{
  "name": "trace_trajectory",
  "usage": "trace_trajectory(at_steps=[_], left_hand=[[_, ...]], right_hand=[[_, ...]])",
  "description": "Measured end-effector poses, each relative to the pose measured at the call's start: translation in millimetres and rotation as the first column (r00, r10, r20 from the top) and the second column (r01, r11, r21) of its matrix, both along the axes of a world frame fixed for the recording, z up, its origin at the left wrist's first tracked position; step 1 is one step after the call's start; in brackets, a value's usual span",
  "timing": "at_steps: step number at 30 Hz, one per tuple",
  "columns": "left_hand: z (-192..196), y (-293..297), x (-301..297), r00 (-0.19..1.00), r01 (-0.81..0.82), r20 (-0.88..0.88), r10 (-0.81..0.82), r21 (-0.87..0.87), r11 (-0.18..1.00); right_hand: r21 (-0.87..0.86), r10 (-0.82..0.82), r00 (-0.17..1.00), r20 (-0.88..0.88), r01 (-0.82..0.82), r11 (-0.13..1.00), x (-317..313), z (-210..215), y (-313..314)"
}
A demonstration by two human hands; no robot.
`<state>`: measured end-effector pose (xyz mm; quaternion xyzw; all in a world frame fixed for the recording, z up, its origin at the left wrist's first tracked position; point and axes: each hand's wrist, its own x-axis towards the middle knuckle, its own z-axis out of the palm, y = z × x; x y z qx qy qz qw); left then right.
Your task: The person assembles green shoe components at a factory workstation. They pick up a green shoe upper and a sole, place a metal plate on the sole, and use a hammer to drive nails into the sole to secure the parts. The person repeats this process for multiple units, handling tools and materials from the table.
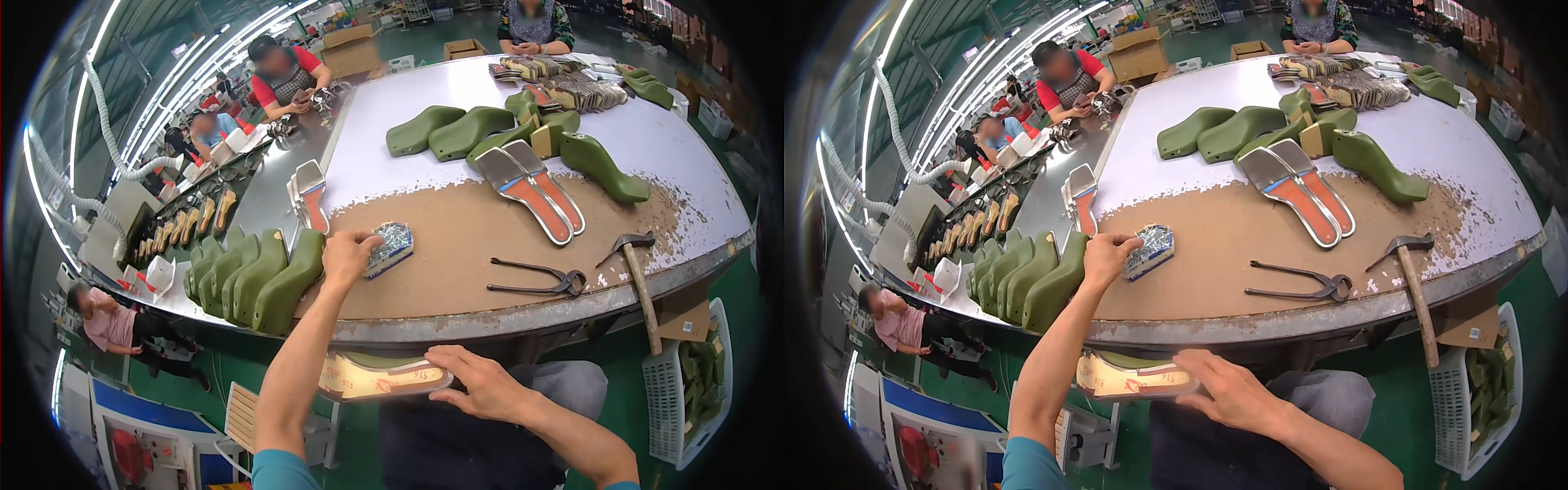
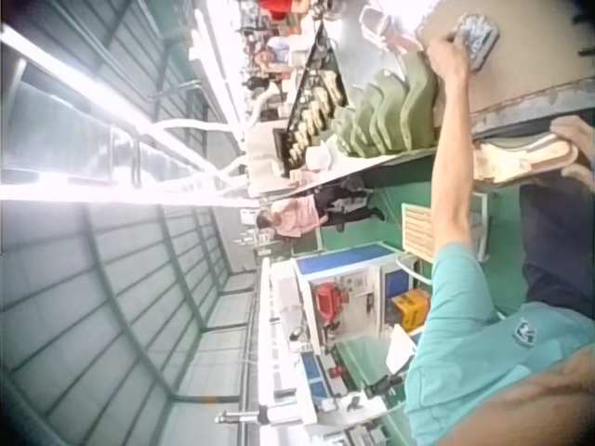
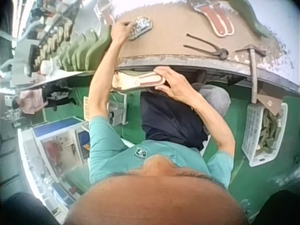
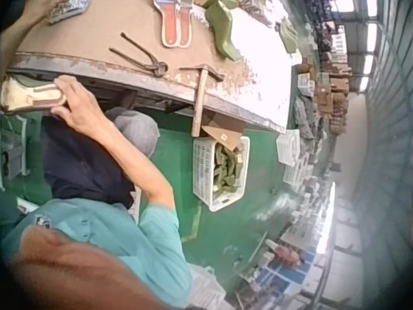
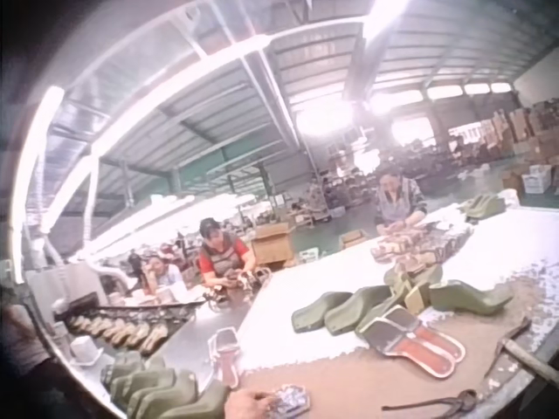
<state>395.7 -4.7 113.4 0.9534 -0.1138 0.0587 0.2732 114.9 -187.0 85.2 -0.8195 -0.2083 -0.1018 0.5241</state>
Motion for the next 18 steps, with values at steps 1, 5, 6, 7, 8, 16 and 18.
trace_trajectory(at_steps=[1, 5, 6, 7, 8, 16, 18], left_hand=[[-2, 0, 1, 1.000, -0.001, 0.025, 0.001, -0.017, 1.000], [-6, 11, 8, 0.997, 0.062, 0.048, -0.053, -0.208, 0.976], [-4, 13, 8, 0.996, 0.093, 0.035, -0.087, -0.287, 0.953], [-2, 18, 5, 0.994, 0.091, -0.021, -0.105, -0.365, 0.927], [8, 12, -7, 0.986, 0.088, -0.085, -0.140, -0.443, 0.892], [46, 29, -204, 0.889, 0.340, -0.155, -0.430, -0.404, 0.849], [39, 29, -227, 0.893, 0.237, -0.224, -0.391, -0.506, 0.830]], right_hand=[[-0.003, -0.003, 1.000, -0.002, 0.003, 1.000, 0, 0, 0], [-0.011, 0.005, 1.000, 0.018, -0.005, 1.000, 1, 2, 2], [-0.011, 0.010, 1.000, 0.022, -0.009, 1.000, 1, 3, 3], [-0.009, 0.018, 0.999, 0.026, -0.018, 1.000, 3, 4, 4], [-0.010, 0.014, 1.000, 0.018, -0.014, 1.000, 3, 2, 3], [-0.038, -0.019, 1.000, 0.003, 0.019, 0.999, -2, 2, 2], [-0.056, -0.026, 1.000, -0.013, 0.025, 0.998, -4, 5, 4]])
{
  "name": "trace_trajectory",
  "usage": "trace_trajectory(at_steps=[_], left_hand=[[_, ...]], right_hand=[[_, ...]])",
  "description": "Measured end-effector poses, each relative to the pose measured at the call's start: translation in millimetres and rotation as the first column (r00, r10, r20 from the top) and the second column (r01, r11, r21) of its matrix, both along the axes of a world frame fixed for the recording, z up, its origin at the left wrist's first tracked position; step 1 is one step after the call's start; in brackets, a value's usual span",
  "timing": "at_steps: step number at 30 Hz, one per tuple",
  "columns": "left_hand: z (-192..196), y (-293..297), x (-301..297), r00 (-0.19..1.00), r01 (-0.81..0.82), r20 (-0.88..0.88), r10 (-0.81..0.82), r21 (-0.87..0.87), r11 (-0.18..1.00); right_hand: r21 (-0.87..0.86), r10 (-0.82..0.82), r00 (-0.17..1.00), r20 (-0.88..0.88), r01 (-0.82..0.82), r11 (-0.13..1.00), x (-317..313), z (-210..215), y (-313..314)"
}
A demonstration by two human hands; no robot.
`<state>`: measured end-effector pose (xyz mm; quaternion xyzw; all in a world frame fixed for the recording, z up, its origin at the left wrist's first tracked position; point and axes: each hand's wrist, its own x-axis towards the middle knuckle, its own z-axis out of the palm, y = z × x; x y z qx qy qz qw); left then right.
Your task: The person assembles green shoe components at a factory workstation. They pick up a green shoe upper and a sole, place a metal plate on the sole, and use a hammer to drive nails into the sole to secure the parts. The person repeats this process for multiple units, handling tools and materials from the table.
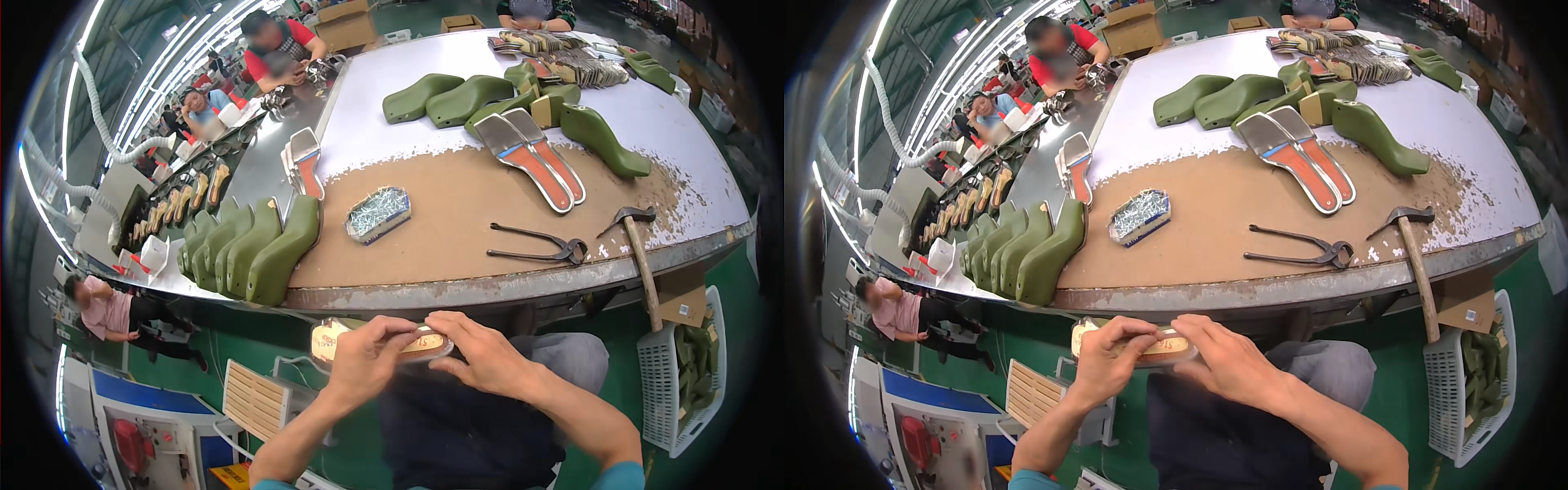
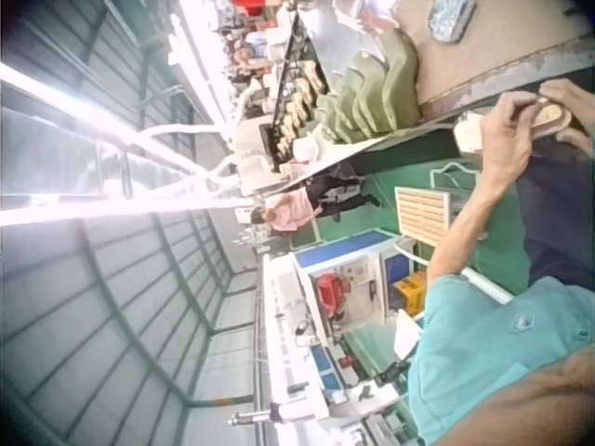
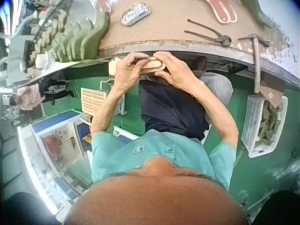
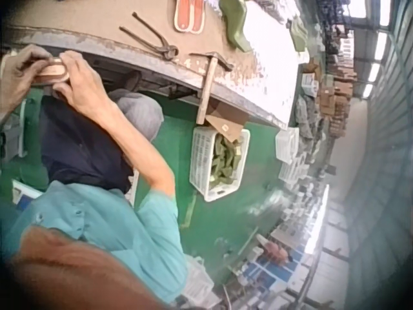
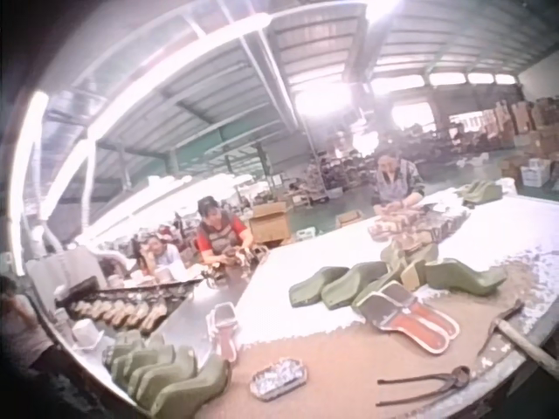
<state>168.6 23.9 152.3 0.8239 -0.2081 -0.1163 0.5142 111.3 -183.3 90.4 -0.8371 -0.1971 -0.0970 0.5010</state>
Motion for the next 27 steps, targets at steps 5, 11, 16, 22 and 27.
trace_trajectory(at_steps=[5, 11, 16, 22, 27], left_hand=[[-15, -8, 4, 0.982, 0.054, 0.175, -0.069, 0.089, 0.995], [-4, -13, 7, 0.990, 0.067, 0.104, -0.092, 0.224, 0.972], [-4, -8, 7, 0.994, 0.070, 0.070, -0.087, 0.226, 0.972], [0, -13, 7, 0.987, 0.097, 0.104, -0.125, 0.243, 0.965], [-11, -7, 4, 0.945, 0.096, 0.281, -0.167, 0.249, 0.964]], right_hand=[[-0.315, -0.200, 0.976, 0.082, 0.216, 0.924, 6, 24, -42], [-0.705, -0.386, 0.827, 0.409, 0.555, 0.442, 10, -12, -145], [-0.728, -0.350, 0.840, 0.415, 0.537, 0.426, 18, -13, -162], [-0.695, -0.393, 0.832, 0.391, 0.547, 0.467, 24, -21, -170], [-0.583, -0.498, 0.804, 0.325, 0.585, 0.564, 20, -9, -169]])
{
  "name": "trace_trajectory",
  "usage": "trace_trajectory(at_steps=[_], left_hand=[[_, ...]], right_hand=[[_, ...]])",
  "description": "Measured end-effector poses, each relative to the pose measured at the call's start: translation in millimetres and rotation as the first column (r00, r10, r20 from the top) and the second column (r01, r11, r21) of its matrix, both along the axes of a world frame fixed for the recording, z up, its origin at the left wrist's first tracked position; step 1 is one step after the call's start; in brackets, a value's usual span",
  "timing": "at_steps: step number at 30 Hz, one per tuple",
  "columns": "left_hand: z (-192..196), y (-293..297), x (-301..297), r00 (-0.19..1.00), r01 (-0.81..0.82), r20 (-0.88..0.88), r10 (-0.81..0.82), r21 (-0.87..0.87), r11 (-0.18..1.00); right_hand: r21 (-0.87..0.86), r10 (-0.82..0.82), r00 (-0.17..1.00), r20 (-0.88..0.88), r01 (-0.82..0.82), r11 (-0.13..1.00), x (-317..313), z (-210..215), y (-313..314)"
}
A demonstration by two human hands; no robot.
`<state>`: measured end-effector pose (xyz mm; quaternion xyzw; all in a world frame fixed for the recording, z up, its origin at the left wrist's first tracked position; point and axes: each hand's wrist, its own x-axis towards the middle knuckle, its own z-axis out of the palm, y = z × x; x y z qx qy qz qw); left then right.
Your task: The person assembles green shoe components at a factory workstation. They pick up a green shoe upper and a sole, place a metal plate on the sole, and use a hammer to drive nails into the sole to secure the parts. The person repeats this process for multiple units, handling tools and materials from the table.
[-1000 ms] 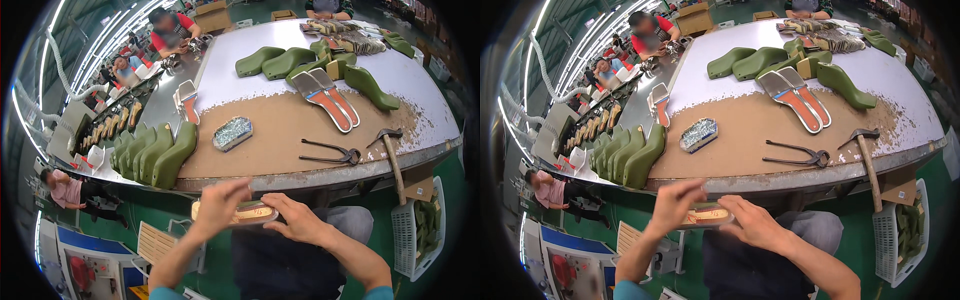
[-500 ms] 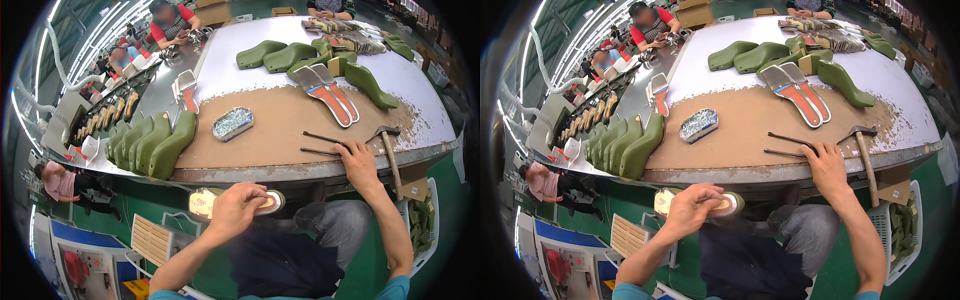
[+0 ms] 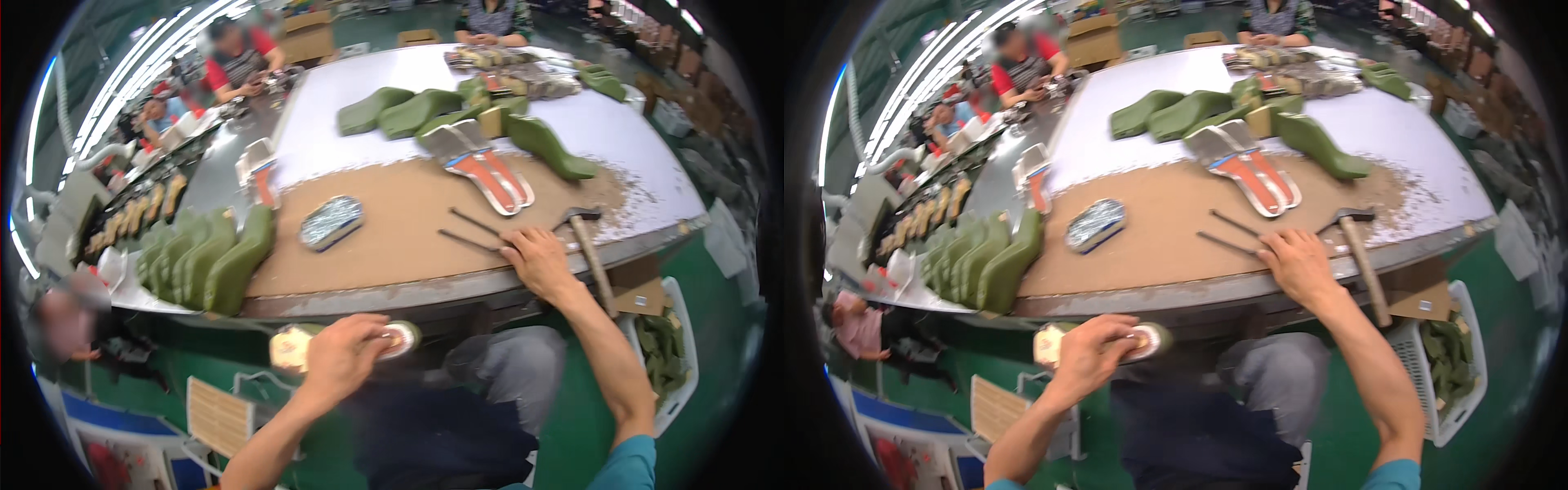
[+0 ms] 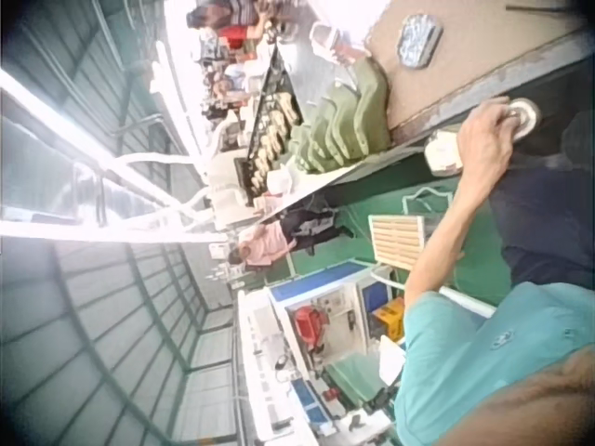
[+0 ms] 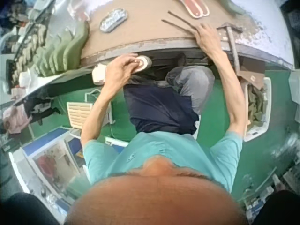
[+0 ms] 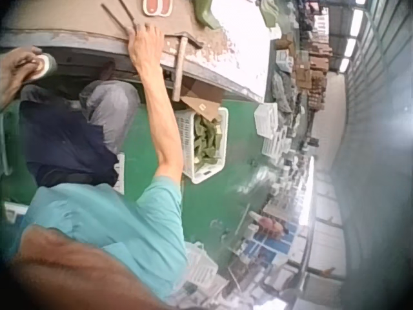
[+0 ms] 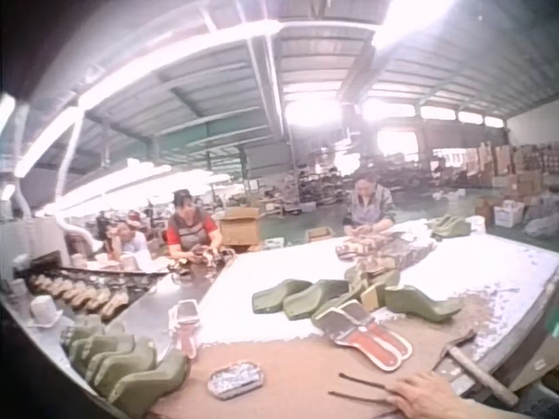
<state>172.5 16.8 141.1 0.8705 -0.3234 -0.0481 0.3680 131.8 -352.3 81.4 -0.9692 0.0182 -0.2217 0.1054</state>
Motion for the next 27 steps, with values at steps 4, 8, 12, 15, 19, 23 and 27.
trace_trajectory(at_steps=[4, 8, 12, 15, 19, 23, 27], left_hand=[[-1, -1, -6, 0.999, -0.045, 0.006, 0.045, -0.038, 0.998], [-2, -7, -2, 0.999, -0.003, 0.041, 0.004, -0.034, 0.999], [-1, -2, -3, 0.998, -0.032, 0.045, 0.033, -0.020, 0.999], [-4, 1, -2, 0.997, -0.025, 0.068, 0.027, -0.033, 0.999], [-5, 2, -1, 0.998, -0.019, 0.059, 0.021, -0.030, 0.999], [-7, 5, -1, 0.996, -0.021, 0.089, 0.024, -0.037, 0.999], [0, 2, -2, 0.998, -0.020, 0.059, 0.023, -0.048, 0.999]], right_hand=[[-0.025, -0.282, 0.946, 0.159, 0.289, 0.957, -47, 24, -44], [-0.056, -0.519, 0.800, -0.299, 0.529, 0.847, -122, 3, -86], [0.057, -0.377, 0.912, -0.162, 0.390, 0.919, -126, 1, -89], [0.232, -0.210, 0.970, 0.118, 0.179, 0.956, -124, 3, -63], [0.646, -0.111, 0.964, -0.243, 0.246, 0.722, -140, 73, 44], [0.503, 0.386, 0.922, 0.031, -0.348, 0.791, -136, 103, 90], [0.500, 0.479, 0.866, 0.141, -0.480, 0.721, -127, 109, 113]])
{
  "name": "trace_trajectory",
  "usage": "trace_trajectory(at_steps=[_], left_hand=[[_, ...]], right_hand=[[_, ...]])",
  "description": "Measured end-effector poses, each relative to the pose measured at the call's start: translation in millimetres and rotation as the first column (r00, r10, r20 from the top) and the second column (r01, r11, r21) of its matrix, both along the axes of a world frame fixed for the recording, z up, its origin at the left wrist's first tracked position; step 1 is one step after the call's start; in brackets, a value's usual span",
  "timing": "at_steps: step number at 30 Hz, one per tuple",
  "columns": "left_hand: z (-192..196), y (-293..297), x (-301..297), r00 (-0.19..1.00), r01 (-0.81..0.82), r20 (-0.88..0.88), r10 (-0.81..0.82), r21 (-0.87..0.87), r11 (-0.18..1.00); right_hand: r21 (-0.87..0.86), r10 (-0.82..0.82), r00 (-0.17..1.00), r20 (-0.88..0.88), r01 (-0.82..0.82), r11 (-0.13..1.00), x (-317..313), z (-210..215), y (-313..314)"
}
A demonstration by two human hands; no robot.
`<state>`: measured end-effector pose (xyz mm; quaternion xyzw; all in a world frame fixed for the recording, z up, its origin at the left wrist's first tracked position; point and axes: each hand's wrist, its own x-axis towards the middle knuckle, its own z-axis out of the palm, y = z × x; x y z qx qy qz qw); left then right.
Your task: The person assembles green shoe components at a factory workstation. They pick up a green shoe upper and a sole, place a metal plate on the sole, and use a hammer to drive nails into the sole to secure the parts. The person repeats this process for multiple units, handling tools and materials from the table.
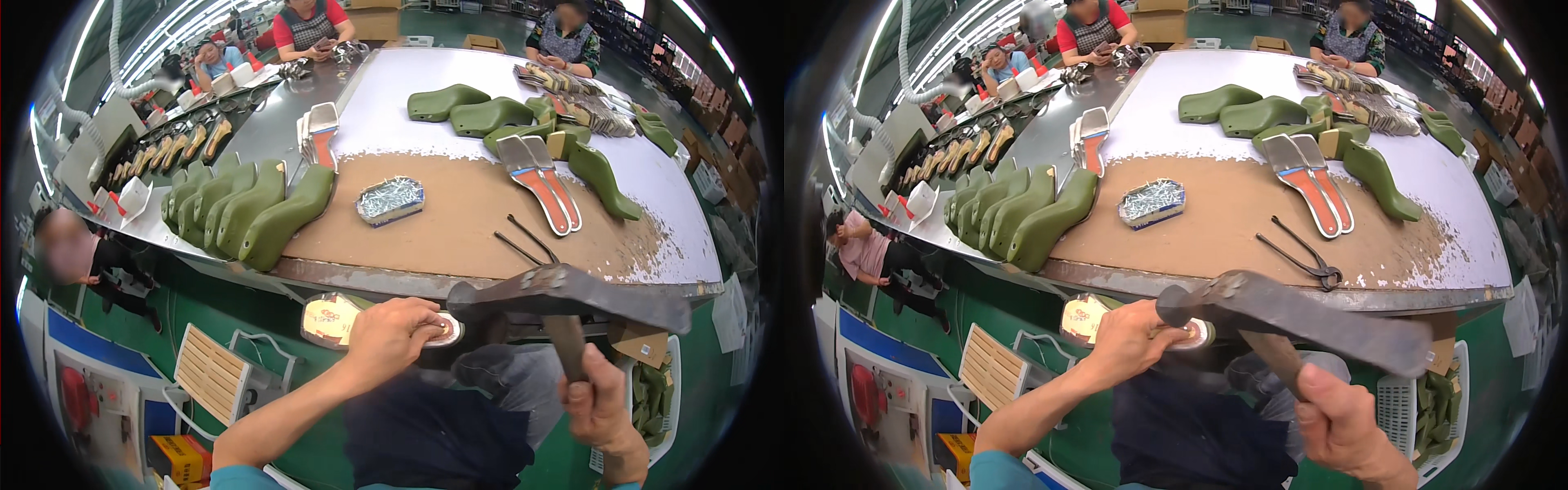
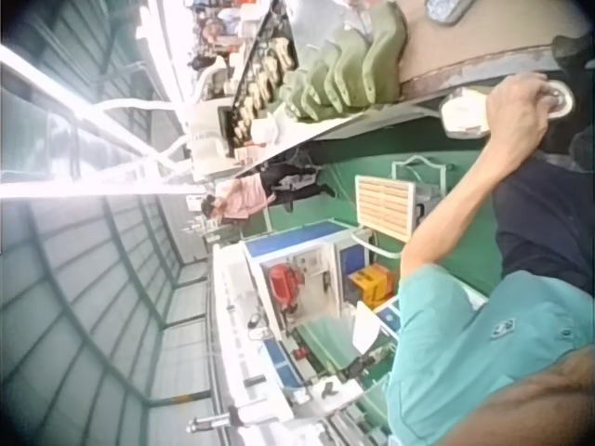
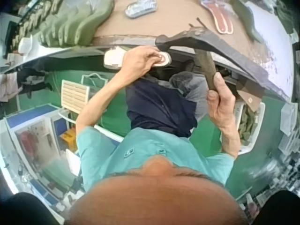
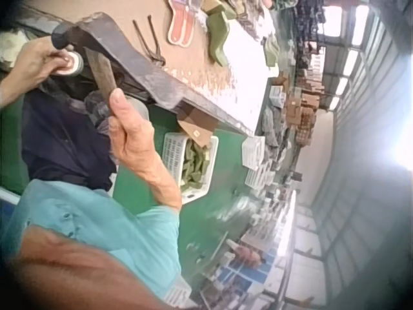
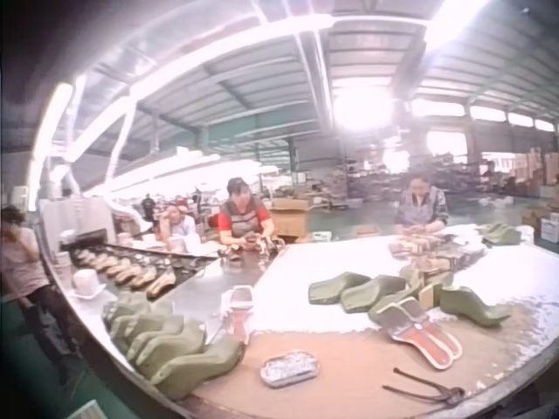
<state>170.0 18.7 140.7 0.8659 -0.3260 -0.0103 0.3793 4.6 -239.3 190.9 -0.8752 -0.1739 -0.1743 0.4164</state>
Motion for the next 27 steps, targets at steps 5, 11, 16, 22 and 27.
trace_trajectory(at_steps=[5, 11, 16, 22, 27], left_hand=[[-5, 0, 2, 1.000, 0.016, 0.008, -0.016, 0.053, 0.998], [12, 18, 11, 0.966, 0.112, 0.175, -0.188, 0.369, 0.923], [15, 28, 25, 0.947, 0.244, 0.087, -0.309, 0.433, 0.868], [11, 23, 18, 0.952, 0.194, 0.130, -0.278, 0.448, 0.873], [12, 19, 15, 0.962, 0.175, 0.110, -0.252, 0.462, 0.870]], right_hand=[[-0.097, -0.061, 0.955, -0.292, 0.034, 0.995, 17, 2, 17], [0.069, -0.145, 0.977, -0.156, 0.157, 0.985, -4, -14, 2], [0.173, -0.199, 0.960, -0.196, 0.234, 0.957, -21, -34, -15], [0.139, -0.219, 0.966, -0.135, 0.237, 0.961, -25, -36, -19], [0.100, -0.204, 0.975, -0.085, 0.212, 0.972, -18, -30, -13]])
